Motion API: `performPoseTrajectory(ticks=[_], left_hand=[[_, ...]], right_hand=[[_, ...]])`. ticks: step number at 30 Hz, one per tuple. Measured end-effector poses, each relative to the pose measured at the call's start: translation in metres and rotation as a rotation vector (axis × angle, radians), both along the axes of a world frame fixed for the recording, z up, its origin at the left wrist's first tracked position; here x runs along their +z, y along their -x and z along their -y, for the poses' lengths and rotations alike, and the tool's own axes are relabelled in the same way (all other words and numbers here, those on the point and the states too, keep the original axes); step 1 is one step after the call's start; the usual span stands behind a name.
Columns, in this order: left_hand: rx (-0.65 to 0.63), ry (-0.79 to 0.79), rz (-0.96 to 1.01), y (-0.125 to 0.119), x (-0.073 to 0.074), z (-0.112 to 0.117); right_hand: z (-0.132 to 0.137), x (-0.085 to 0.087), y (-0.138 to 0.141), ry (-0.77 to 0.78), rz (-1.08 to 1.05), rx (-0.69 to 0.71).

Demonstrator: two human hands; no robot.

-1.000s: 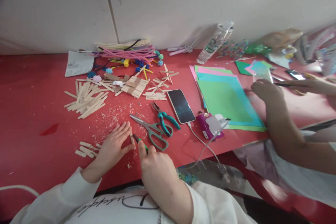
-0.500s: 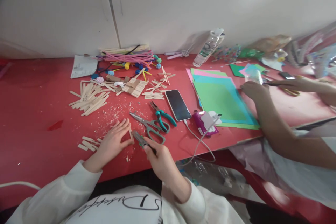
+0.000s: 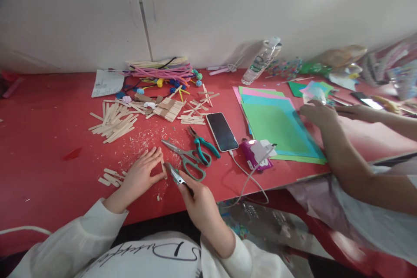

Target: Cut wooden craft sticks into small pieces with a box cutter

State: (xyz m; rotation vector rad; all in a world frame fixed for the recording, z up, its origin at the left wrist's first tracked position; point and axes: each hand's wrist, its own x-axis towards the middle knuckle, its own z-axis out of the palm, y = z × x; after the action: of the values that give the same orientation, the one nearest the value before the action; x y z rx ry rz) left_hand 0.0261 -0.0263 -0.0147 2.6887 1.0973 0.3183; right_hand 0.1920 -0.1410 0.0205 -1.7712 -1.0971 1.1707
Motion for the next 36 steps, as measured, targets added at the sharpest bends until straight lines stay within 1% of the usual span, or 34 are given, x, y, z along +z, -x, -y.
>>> performPoseTrajectory(ticks=[3,4,5,6,7,8,11,12,14,18,21,25,29,32,34,36], left_hand=[[-0.001,-0.003,-0.006,0.0,-0.001,-0.001],[-0.002,-0.004,-0.007,0.0,-0.002,-0.001],[-0.004,-0.005,-0.007,0.001,-0.002,-0.002],[-0.006,-0.006,-0.007,0.001,-0.003,-0.002],[-0.008,-0.007,-0.007,0.001,-0.003,-0.002],[-0.009,-0.007,-0.007,0.001,-0.003,-0.002],[-0.012,-0.006,-0.007,0.001,-0.001,-0.001],[-0.013,-0.003,-0.006,0.0,0.0,-0.001],[-0.014,0.001,-0.006,0.0,0.001,-0.001],[-0.002,0.003,0.001,0.0,0.002,-0.001],[0.011,0.003,0.018,0.0,0.003,-0.001],[0.053,-0.007,0.068,0.0,0.008,-0.003],[0.085,-0.012,0.117,-0.005,0.019,-0.005],[0.083,-0.004,0.12,-0.009,0.024,-0.007],[0.079,0.0,0.113,-0.012,0.024,-0.008],[0.082,0.007,0.108,-0.014,0.023,-0.01]], right_hand=[[0.004,0.002,0.005,-0.176,0.499,0.161],[0.004,0.003,0.006,-0.201,0.617,0.205],[0.004,0.003,0.007,-0.207,0.655,0.228],[0.004,0.004,0.007,-0.205,0.625,0.228],[0.003,0.004,0.006,-0.187,0.529,0.205],[0.001,0.004,0.004,-0.134,0.36,0.15],[-0.005,0.003,-0.002,0.13,-0.241,-0.065],[-0.006,0.004,-0.003,0.203,-0.379,-0.116],[-0.009,0.005,-0.006,0.274,-0.521,-0.158],[-0.011,0.007,-0.005,0.309,-0.648,-0.176],[-0.01,0.006,-0.006,0.254,-0.648,-0.2],[-0.007,0.007,-0.012,0.115,-0.444,-0.212],[-0.004,0.011,-0.018,0.067,-0.333,-0.214],[-0.001,0.009,-0.019,0.047,-0.281,-0.186],[0.0,0.007,-0.019,0.043,-0.234,-0.147],[0.001,0.005,-0.019,0.031,-0.144,-0.092]])
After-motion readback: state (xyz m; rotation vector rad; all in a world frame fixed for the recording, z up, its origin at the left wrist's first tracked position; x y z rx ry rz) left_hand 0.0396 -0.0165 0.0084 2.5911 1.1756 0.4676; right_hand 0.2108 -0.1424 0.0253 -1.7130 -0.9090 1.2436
